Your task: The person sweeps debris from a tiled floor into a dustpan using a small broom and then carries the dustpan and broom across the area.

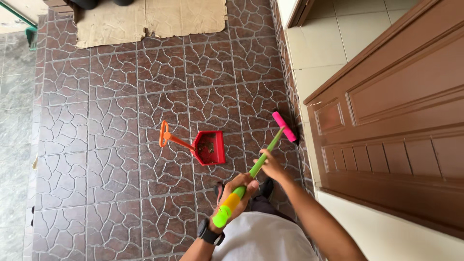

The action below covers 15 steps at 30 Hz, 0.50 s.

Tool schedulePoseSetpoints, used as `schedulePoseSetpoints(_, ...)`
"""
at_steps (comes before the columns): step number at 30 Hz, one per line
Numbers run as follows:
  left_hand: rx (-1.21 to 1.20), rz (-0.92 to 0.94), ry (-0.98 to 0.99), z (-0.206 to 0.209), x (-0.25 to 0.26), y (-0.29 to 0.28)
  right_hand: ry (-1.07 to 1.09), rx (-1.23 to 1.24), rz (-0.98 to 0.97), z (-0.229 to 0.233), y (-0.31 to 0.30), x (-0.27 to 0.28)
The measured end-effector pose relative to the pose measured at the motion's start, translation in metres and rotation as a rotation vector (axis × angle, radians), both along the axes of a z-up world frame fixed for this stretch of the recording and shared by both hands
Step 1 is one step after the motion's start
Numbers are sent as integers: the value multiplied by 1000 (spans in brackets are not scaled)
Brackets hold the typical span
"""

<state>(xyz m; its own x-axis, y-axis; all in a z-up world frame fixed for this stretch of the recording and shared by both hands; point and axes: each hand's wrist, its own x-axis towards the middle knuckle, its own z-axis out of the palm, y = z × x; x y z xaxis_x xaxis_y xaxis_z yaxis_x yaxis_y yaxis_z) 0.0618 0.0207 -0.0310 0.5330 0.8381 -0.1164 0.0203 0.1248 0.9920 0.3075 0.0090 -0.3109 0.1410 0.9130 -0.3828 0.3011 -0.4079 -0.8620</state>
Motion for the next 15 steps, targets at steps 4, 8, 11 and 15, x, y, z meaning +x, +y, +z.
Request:
schedulePoseSetpoints(4, 295, -34, 81, 20, -15, 15, 123, -71, 15, 16, 12, -57)
schedulePoseSetpoints(8, 367, -156, 31, 65, -42, 18, 101, -39, 197, 74, 6, -83)
schedulePoseSetpoints(11, 461, -160, -47, 83, -35, 19, 79, -23, 229, 103, 16, -70)
schedulePoseSetpoints(15, 212, 30, 57, 58, 2, 9, -9, -95, 107, 78, 41, -16)
